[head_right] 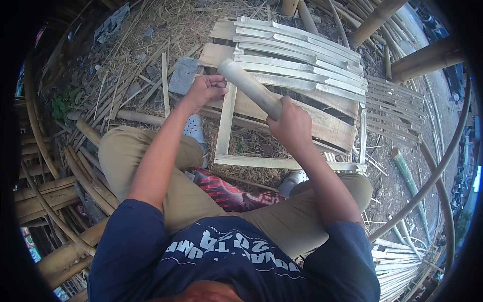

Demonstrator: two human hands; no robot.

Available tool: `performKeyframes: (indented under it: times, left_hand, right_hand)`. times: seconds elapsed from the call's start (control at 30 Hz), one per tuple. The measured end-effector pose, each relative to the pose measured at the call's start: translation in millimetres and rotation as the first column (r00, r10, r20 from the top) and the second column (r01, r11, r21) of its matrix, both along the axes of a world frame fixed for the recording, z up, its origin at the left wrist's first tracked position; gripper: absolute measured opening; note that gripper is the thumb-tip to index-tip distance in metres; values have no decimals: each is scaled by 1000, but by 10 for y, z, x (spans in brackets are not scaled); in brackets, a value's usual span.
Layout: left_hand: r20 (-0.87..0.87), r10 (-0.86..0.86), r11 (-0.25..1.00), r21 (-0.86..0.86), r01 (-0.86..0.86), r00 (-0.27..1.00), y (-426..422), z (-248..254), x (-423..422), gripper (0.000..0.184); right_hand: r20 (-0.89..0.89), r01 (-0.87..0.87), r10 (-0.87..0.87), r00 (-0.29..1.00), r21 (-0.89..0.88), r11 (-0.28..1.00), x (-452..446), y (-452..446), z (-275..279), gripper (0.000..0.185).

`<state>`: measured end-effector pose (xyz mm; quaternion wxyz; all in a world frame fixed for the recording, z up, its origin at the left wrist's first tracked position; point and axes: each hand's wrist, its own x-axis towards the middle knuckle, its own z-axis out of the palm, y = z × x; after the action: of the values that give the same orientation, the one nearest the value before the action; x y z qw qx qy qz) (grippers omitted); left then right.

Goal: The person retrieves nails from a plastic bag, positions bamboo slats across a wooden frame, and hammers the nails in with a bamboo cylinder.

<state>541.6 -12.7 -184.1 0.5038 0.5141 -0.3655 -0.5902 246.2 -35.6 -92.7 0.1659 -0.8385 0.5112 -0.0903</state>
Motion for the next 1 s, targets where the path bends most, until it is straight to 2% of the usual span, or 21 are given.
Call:
performKeyframes:
  times: [0.1,0.13,0.23,0.27,0.37,0.4,0.6,0.7,0.8,0.83,0.87,0.9,0.93,1.0]
  left_hand:
    - [-13,-27,1000,-8,27,1000,-15,0,35,57]
    - [-14,-25,1000,-15,25,1000,-22,-45,42,54]
    - [6,-13,1000,3,13,1000,41,1,-22,48]
    - [23,-7,1000,7,7,1000,4,70,-3,46]
    - [-20,-13,1000,-1,13,1000,5,31,-4,47]
    - [-14,-6,1000,-4,6,1000,17,35,-6,49]
    - [-5,-11,1000,-28,10,1000,-14,-9,12,44]
    - [11,15,999,-43,-15,1000,-9,-12,-2,43]
    - [174,89,994,45,-98,981,-38,87,-77,42]
    - [459,167,985,-35,-170,873,-41,147,-128,42]
    - [693,246,967,-133,-216,677,-33,200,-201,43]
    - [852,318,943,-242,-228,415,-17,298,-285,44]
    - [829,347,930,-245,-273,439,19,431,-378,44]
    - [818,461,887,-436,-152,344,-3,449,-448,44]
  right_hand:
    - [417,98,-37,908,-124,988,52,160,39,46]
    - [377,99,-52,925,-109,989,50,144,7,45]
    - [-63,-13,8,998,-70,997,16,-17,-152,45]
    - [-60,24,-26,998,-28,999,5,-9,-172,45]
    - [31,27,-24,999,-105,994,-8,64,-42,44]
    - [-30,26,-29,999,-74,997,-32,32,-43,45]
    - [102,108,-106,989,-12,994,-22,21,-15,49]
    - [58,80,-83,995,50,996,-33,-2,-22,48]
    - [86,124,-136,987,137,983,-51,-11,-28,51]
    - [97,132,-146,985,137,982,-58,-17,-3,52]
    - [108,139,-155,982,137,981,-68,-17,41,53]
    - [120,147,-164,979,136,980,-76,-23,74,54]
    - [125,145,-162,979,137,980,-91,-31,87,54]
    - [134,141,-160,978,140,980,-136,-42,108,56]
